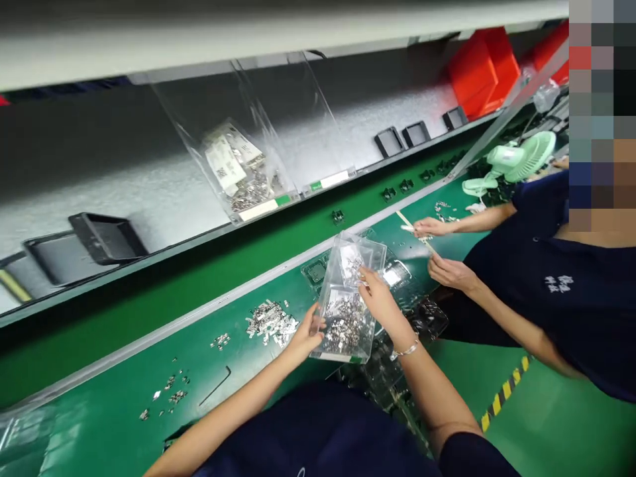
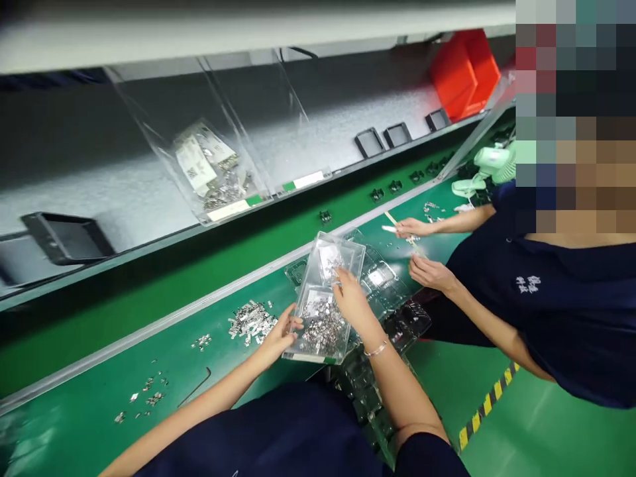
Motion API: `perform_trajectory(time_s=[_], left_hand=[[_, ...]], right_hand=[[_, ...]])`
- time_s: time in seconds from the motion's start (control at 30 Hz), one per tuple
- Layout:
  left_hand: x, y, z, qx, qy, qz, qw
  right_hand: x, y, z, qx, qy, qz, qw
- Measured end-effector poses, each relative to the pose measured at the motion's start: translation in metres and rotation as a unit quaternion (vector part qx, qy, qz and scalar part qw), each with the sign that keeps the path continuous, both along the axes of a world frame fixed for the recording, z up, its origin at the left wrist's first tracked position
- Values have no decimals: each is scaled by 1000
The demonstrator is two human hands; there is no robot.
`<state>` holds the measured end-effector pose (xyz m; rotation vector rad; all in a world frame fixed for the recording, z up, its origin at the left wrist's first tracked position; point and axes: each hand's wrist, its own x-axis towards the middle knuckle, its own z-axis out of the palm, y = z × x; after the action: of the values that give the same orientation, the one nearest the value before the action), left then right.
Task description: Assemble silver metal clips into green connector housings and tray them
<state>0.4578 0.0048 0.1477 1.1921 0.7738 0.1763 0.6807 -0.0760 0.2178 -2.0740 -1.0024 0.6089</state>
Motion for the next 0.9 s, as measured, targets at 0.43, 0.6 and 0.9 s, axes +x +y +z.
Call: perform_trajectory(time_s=[0.43,0.6,0.9], left_hand=[[-82,-21,-23,-3,8,123,992],[-104,-13,-14,-28,22,158,987],[-126,-2,-8,10,39,162,986]], right_hand=[[-57,54,33,-60,-31,223,972],[-62,76,83,-15,3,283,959],[-44,284,188,-52,-201,397,894]])
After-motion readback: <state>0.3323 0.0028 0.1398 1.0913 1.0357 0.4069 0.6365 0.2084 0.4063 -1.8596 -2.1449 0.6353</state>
